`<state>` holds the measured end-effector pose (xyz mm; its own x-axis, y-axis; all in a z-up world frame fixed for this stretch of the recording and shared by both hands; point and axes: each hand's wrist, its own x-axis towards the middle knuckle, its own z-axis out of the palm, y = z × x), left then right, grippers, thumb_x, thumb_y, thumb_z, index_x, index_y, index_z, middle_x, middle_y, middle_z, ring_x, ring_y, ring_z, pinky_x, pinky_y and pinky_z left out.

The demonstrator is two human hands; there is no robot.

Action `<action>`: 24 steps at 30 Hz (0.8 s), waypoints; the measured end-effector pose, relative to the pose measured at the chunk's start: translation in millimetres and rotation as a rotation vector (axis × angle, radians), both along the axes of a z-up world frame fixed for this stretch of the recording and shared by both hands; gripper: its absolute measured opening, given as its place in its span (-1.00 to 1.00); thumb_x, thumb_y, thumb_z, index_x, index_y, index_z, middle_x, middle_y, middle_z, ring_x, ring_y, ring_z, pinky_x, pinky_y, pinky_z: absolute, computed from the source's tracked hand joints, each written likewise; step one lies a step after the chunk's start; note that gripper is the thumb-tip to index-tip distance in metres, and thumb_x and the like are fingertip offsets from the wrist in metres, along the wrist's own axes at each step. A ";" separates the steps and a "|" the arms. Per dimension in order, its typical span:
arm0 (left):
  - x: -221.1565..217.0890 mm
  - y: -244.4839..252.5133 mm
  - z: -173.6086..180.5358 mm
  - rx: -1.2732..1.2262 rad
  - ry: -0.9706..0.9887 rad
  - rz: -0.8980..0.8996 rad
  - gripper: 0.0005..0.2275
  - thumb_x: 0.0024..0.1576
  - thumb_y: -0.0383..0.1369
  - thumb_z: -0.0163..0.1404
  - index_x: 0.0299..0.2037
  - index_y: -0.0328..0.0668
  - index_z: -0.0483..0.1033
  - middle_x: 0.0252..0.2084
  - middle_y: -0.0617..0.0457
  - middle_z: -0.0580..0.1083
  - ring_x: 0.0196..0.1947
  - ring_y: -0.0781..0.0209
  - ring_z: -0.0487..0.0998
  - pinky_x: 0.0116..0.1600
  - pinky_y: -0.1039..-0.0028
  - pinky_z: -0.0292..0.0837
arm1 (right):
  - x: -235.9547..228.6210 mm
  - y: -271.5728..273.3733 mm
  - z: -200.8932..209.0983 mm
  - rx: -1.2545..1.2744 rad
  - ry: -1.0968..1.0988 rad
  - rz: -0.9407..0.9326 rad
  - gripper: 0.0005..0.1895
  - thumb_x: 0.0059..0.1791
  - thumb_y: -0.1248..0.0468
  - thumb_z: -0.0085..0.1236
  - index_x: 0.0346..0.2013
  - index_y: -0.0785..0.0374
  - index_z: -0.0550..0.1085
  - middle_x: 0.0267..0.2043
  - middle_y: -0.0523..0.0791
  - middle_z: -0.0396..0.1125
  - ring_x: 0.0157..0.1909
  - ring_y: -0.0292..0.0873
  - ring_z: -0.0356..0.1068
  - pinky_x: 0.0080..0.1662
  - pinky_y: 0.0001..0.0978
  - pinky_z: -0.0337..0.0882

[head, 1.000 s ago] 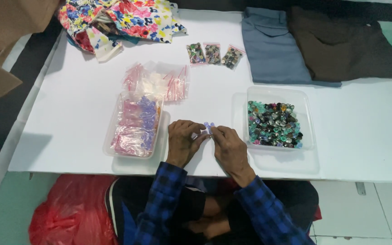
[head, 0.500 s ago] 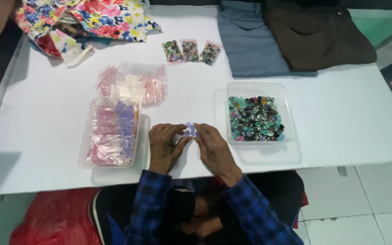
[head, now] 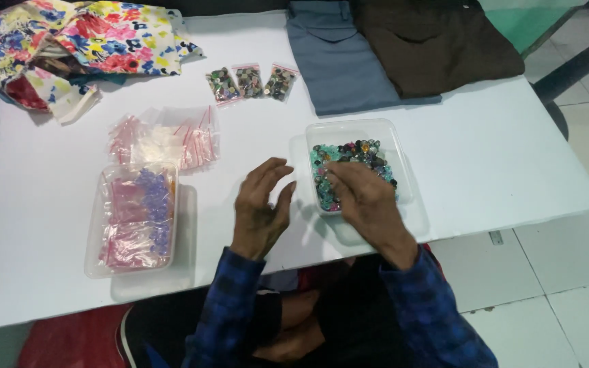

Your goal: The person sorts various buttons and garment accessories into different plastic containers and bags by hand while working on their lap.

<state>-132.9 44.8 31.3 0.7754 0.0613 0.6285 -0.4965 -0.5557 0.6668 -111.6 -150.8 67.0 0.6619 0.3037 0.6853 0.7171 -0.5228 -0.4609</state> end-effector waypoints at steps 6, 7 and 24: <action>47.7 -46.1 -21.9 0.029 0.112 -0.116 -0.74 0.20 -0.56 -0.04 0.09 -0.34 0.46 0.27 -0.34 0.34 0.14 -0.42 0.48 0.12 -0.03 0.51 | 54.0 -41.4 -8.7 -0.061 0.428 -0.036 -0.76 0.05 0.35 0.09 -0.02 0.18 0.60 -0.39 0.02 0.51 -0.31 0.07 0.53 -0.22 -0.04 0.49; 45.8 -47.5 -17.5 0.032 0.112 -0.118 -0.74 0.20 -0.56 -0.04 0.09 -0.34 0.46 0.27 -0.34 0.34 0.14 -0.42 0.48 0.12 -0.03 0.51 | 67.1 -47.7 -15.4 -0.058 0.428 -0.037 -0.76 0.05 0.35 0.09 -0.02 0.18 0.60 -0.39 0.02 0.51 -0.31 0.07 0.53 -0.22 -0.04 0.49; 47.9 -60.7 -34.7 -0.032 0.209 -0.086 -0.70 0.13 -0.60 -0.13 0.06 -0.26 0.46 0.40 -0.31 0.21 0.13 -0.43 0.47 0.11 0.03 0.55 | 111.9 -53.5 -10.4 -0.233 0.700 0.069 -0.72 0.04 0.32 0.06 0.01 0.19 0.60 -0.04 0.10 0.50 0.07 0.27 0.46 0.10 0.14 0.43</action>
<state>-85.0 -15.9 -3.4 0.8917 0.0068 0.4525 -0.3903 -0.4947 0.7765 0.3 -204.3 56.6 0.8947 0.4461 0.0232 0.3310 -0.6272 -0.7050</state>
